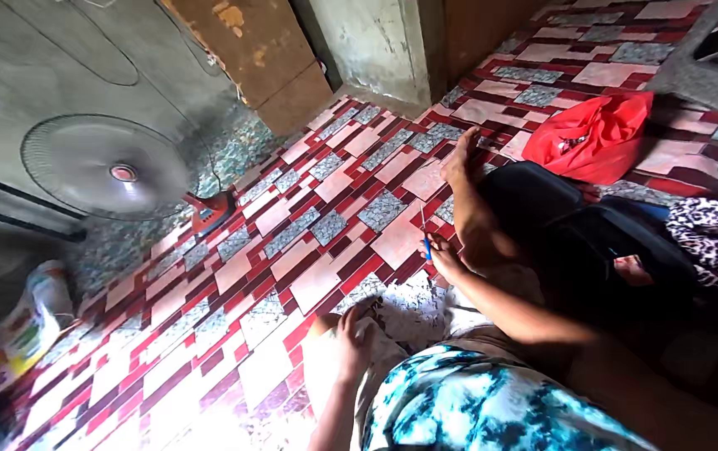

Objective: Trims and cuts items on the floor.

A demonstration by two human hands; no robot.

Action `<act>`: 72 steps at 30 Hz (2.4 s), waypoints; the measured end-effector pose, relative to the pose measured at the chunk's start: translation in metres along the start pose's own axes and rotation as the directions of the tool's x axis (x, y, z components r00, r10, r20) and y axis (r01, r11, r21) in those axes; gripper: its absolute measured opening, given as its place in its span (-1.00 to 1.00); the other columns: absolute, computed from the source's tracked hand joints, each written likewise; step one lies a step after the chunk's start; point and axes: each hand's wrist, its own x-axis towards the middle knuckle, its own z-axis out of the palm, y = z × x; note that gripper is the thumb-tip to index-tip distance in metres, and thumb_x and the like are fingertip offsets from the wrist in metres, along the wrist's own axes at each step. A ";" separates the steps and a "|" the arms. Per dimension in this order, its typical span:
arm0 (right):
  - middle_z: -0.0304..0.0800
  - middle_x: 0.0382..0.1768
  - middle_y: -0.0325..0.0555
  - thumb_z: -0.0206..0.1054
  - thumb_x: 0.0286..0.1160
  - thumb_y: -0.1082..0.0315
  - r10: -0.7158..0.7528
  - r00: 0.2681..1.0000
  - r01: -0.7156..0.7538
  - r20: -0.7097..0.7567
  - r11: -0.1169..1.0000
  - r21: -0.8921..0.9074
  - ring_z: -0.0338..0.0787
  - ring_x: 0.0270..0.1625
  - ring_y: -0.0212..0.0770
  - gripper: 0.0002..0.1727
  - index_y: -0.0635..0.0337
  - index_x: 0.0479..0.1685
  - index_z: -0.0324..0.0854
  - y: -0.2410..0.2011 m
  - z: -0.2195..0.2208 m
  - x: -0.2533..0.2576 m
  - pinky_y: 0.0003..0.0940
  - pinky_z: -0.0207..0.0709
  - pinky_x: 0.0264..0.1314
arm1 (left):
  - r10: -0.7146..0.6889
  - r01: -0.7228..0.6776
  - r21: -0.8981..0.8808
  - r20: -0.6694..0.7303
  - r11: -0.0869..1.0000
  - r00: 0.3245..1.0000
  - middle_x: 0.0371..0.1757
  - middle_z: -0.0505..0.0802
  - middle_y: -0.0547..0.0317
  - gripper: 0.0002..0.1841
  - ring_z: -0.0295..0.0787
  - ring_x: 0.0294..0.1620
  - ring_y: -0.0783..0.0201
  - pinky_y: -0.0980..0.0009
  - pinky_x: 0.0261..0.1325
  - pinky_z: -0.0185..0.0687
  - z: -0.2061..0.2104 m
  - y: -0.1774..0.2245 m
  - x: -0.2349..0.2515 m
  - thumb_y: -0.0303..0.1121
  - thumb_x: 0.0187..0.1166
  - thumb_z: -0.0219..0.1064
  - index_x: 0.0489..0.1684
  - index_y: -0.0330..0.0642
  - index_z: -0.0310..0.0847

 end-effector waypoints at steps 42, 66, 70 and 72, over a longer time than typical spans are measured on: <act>0.73 0.23 0.21 0.39 0.63 0.24 0.298 0.953 -0.272 0.057 0.922 -0.274 0.73 0.25 -0.02 -0.54 0.36 0.38 0.58 0.067 -0.004 0.004 -0.09 0.53 0.39 | -0.448 0.267 0.407 0.457 0.874 0.769 0.32 0.75 -0.30 -0.61 0.65 0.44 -0.22 -0.23 0.52 0.46 0.030 0.011 0.070 -0.47 0.56 0.35 0.36 -0.35 0.61; 0.73 -0.15 -0.09 0.07 0.86 0.22 0.409 0.804 -0.505 0.432 0.853 0.132 0.76 -0.26 -0.24 -0.68 0.24 0.30 0.52 0.053 0.000 -0.010 -0.33 0.67 -0.22 | -0.322 0.471 -0.528 0.353 0.706 0.878 -0.17 0.84 0.15 -0.75 0.65 -0.44 0.50 0.59 -0.49 0.49 0.032 -0.003 0.031 -0.59 0.50 0.44 0.11 -0.35 0.66; 0.73 -0.20 -0.13 0.19 0.79 0.26 0.381 0.818 -0.464 0.430 0.880 0.103 0.72 -0.34 -0.30 -0.71 0.24 0.27 0.54 0.050 -0.006 -0.008 -0.44 0.61 -0.34 | -0.322 0.473 -0.512 0.358 0.717 0.876 -0.16 0.84 0.15 -0.72 0.64 -0.44 0.52 0.60 -0.48 0.50 0.036 -0.011 0.028 -0.58 0.50 0.44 0.15 -0.36 0.65; 0.75 -0.18 -0.13 0.32 0.63 0.42 0.344 0.836 -0.404 0.427 0.913 0.056 0.73 -0.36 -0.32 -0.73 0.26 0.23 0.57 0.045 -0.005 -0.012 -0.46 0.62 -0.36 | -0.335 0.478 -0.508 0.350 0.716 0.875 -0.15 0.84 0.14 -0.72 0.64 -0.45 0.51 0.59 -0.49 0.49 0.038 -0.012 0.028 -0.59 0.50 0.44 0.15 -0.37 0.65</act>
